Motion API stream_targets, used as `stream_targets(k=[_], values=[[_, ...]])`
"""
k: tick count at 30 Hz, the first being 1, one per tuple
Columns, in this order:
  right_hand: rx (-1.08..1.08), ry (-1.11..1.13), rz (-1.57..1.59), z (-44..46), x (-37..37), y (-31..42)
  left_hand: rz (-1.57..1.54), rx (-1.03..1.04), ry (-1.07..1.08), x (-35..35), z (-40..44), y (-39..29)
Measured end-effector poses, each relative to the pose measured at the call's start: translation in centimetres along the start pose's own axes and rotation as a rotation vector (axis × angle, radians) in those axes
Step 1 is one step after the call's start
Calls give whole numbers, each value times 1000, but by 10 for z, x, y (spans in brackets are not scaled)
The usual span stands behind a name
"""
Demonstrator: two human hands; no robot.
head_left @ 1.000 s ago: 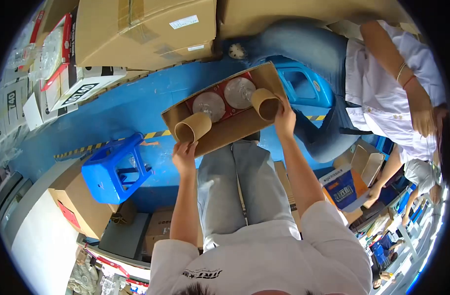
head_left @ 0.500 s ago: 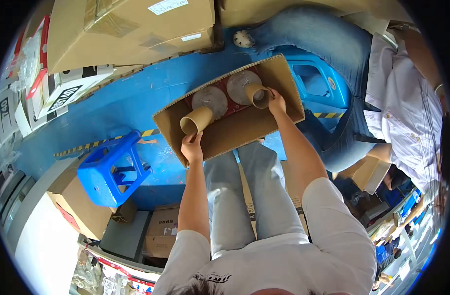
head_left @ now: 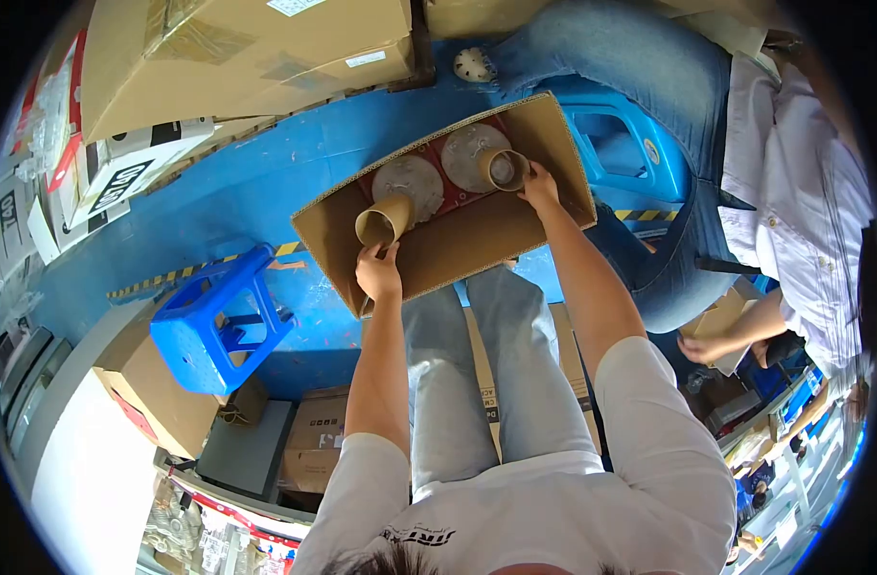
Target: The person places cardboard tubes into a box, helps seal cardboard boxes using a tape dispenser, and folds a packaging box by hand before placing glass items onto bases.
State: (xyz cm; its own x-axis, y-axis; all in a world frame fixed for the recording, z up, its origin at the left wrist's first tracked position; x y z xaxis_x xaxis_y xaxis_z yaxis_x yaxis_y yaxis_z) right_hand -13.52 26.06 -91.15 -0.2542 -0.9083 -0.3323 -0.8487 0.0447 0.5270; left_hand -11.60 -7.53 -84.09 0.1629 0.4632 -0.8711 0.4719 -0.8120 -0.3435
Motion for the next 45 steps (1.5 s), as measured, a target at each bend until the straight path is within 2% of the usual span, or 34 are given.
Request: stream_targets(k=[3,8,12,15,16,19,24,26,27,32,34,36,39,41,45], values=[[-7,1,-9,2,-2,-6,76,-37,190,9,2,2],[-5,-3,-25,3,-5,-10,80,-156,212,1,-1,-20],[-12,-24,-59,6,-2,-7,-6,-29,237,3,7,-30],[3,-3,-56,14,-4,-8,99,175,239,0,12,-36],[16,32,-36,18,-4,-7,100,170,243,0,16,-35],[31,63,-36,19,-4,-9,103,216,483,0,33,-28],[26,54,-81,17,-7,-3,3,149,421,13,51,36],[26,59,-83,18,-4,-2,-107,-5,324,49,65,87],[8,32,-79,20,-3,-4,-162,-79,275,53,70,90],[-23,-20,-84,20,-5,-4,-258,-21,243,67,69,47],[-24,-15,-89,23,-2,-1,-171,-14,397,55,72,28],[-85,-45,-119,28,-2,-6,-127,-18,477,56,72,34],[-124,-23,-220,37,-8,-17,-80,-62,350,48,73,51],[-159,37,-383,48,-12,-20,-97,-77,370,50,74,51],[-150,39,-334,62,-9,-37,-136,-123,414,63,74,53]])
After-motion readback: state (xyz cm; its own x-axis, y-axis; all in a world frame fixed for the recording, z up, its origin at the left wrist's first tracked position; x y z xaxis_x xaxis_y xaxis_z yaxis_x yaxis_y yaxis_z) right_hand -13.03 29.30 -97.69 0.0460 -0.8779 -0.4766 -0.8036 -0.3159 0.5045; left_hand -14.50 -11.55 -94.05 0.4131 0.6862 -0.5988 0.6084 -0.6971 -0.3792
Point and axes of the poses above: each hand's wrist, its own z-axis towards the middle knuckle, its own x-axis out of the palm, y = z × x, the point moved 1 cm from there along z, towards the middle knuckle, and after that the axes turned 3 degrees about z, right-handed, at the moved point
